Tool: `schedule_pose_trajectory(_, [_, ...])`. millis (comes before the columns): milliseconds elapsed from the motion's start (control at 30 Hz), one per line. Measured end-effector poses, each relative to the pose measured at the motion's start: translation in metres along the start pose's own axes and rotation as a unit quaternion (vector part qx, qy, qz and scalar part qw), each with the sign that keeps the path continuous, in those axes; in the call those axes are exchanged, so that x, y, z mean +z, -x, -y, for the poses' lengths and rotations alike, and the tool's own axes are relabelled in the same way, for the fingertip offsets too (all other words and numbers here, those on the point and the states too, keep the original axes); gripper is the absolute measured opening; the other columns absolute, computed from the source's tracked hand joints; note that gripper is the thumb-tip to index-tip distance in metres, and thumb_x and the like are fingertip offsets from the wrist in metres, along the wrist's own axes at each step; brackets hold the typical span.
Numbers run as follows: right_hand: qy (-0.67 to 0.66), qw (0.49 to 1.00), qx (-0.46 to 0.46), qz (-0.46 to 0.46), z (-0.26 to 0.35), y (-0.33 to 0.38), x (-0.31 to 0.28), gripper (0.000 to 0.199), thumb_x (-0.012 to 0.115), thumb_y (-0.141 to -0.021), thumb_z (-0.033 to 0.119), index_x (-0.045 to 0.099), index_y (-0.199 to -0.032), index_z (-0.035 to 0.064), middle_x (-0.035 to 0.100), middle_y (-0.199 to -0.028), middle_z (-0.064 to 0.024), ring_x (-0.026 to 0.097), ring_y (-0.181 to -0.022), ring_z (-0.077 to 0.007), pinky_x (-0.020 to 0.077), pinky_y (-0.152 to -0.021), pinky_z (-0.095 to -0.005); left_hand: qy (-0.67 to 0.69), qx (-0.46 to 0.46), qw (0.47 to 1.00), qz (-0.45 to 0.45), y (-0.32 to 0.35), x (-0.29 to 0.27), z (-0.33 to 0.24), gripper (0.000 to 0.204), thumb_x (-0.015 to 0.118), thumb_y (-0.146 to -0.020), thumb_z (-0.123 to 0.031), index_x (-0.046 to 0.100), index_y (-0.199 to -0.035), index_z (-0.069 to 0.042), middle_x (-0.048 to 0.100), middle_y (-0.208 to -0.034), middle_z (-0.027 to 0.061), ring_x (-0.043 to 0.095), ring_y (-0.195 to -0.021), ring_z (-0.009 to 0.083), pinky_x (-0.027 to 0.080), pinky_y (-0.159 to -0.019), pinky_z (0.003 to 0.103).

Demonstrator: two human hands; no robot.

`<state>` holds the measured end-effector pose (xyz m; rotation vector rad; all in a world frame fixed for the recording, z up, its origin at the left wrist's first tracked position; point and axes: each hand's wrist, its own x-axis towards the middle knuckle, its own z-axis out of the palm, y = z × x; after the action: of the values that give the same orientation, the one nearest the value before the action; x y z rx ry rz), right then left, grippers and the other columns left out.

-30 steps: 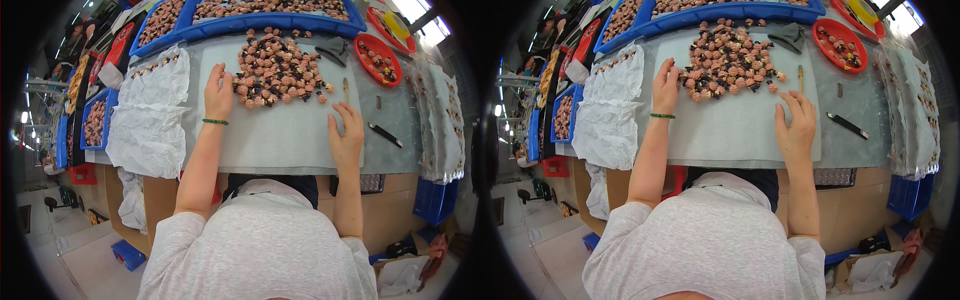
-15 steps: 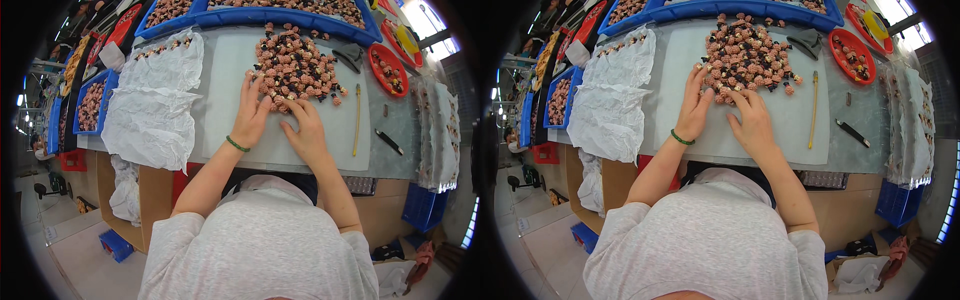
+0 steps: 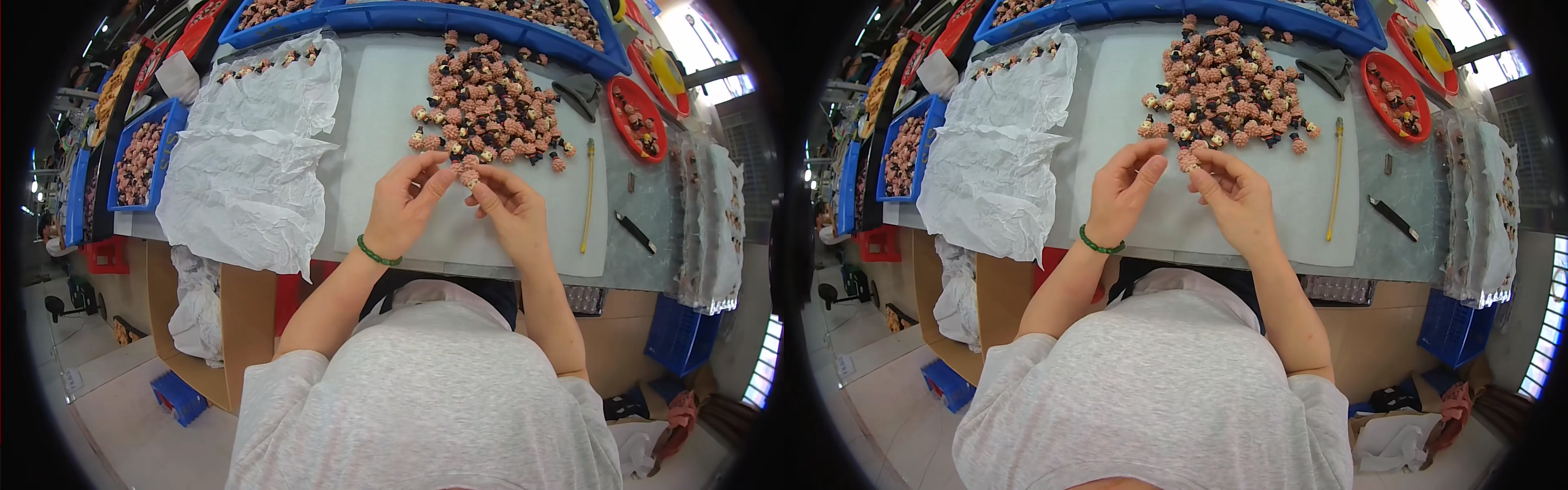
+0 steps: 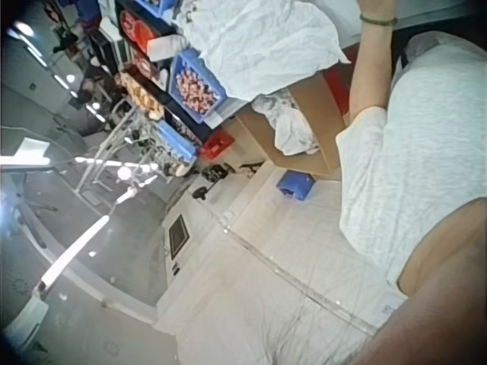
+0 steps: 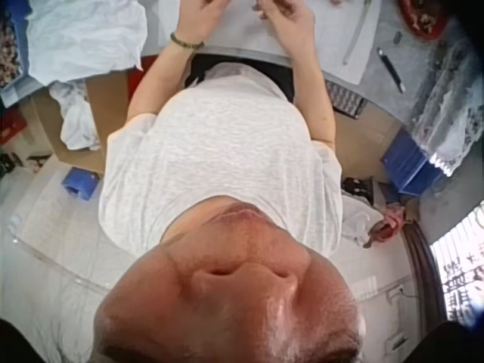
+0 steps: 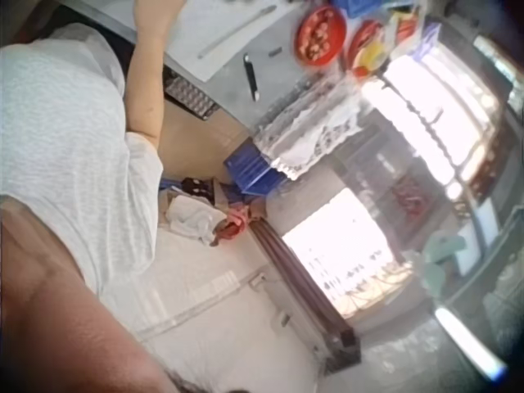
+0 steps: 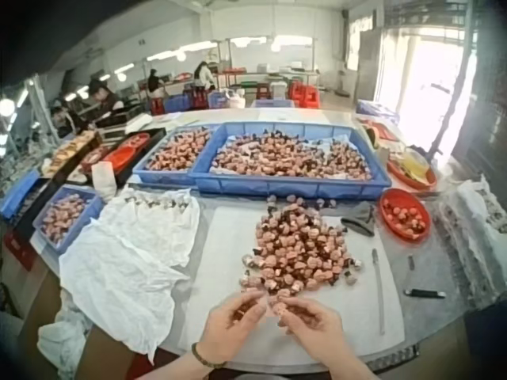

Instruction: Assembling and inspecting small plastic components with black pins at a factory workbench.

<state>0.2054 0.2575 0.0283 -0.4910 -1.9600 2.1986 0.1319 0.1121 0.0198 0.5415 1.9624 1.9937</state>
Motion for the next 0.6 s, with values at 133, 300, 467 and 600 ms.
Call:
schedule_pose_trajectory(133, [-0.005, 0.997, -0.072, 0.017, -0.001, 0.01, 0.015, 0.036, 0.064, -0.077, 0.003, 0.053, -0.111, -0.0015, 0.059, -0.091, -0.0063, 0.058, -0.084, -0.0137, 0.0483, -0.07, -0.0239, 0.091, -0.068, 0.99, 0.084, -0.004, 0.0, -0.002, 0.025, 0.059, -0.084, -0.015, 0.058, -0.104, 0.0, 0.061, -0.087, 0.0039, 0.052, -0.068, 0.007, 0.043, -0.06, 0.021])
schedule_pose_trajectory(300, [0.021, 0.979, -0.197, -0.052, -0.009, 0.011, 0.018, 0.04, 0.067, -0.071, -0.005, 0.054, -0.109, -0.0017, 0.058, -0.094, -0.0091, 0.058, -0.085, -0.0147, 0.0488, -0.079, -0.0268, 0.257, -0.092, 0.958, 0.092, -0.001, 0.002, 0.007, 0.021, 0.054, -0.086, -0.009, 0.058, -0.104, 0.002, 0.062, -0.094, 0.0068, 0.058, -0.086, 0.0118, 0.048, -0.073, 0.024])
schedule_pose_trajectory(467, [0.099, 0.957, -0.267, -0.044, -0.02, 0.005, 0.019, 0.04, 0.069, -0.069, -0.005, 0.054, -0.106, -0.0022, 0.058, -0.097, -0.0098, 0.058, -0.086, -0.0147, 0.049, -0.078, -0.0276, 0.263, -0.084, 0.957, 0.094, -0.001, -0.001, 0.006, 0.022, 0.051, -0.088, -0.008, 0.057, -0.106, 0.002, 0.061, -0.098, 0.0078, 0.058, -0.09, 0.014, 0.048, -0.078, 0.028])
schedule_pose_trajectory(600, [0.178, 0.932, -0.313, 0.031, -0.005, -0.012, 0.005, 0.036, 0.068, -0.07, -0.003, 0.057, -0.103, -0.0001, 0.06, -0.097, -0.009, 0.057, -0.086, -0.0155, 0.0494, -0.072, -0.0273, 0.256, -0.127, 0.958, 0.021, 0.0, -0.01, 0.0, 0.023, 0.049, -0.089, -0.01, 0.055, -0.107, 0.001, 0.059, -0.096, 0.0065, 0.058, -0.088, 0.0129, 0.048, -0.078, 0.028])
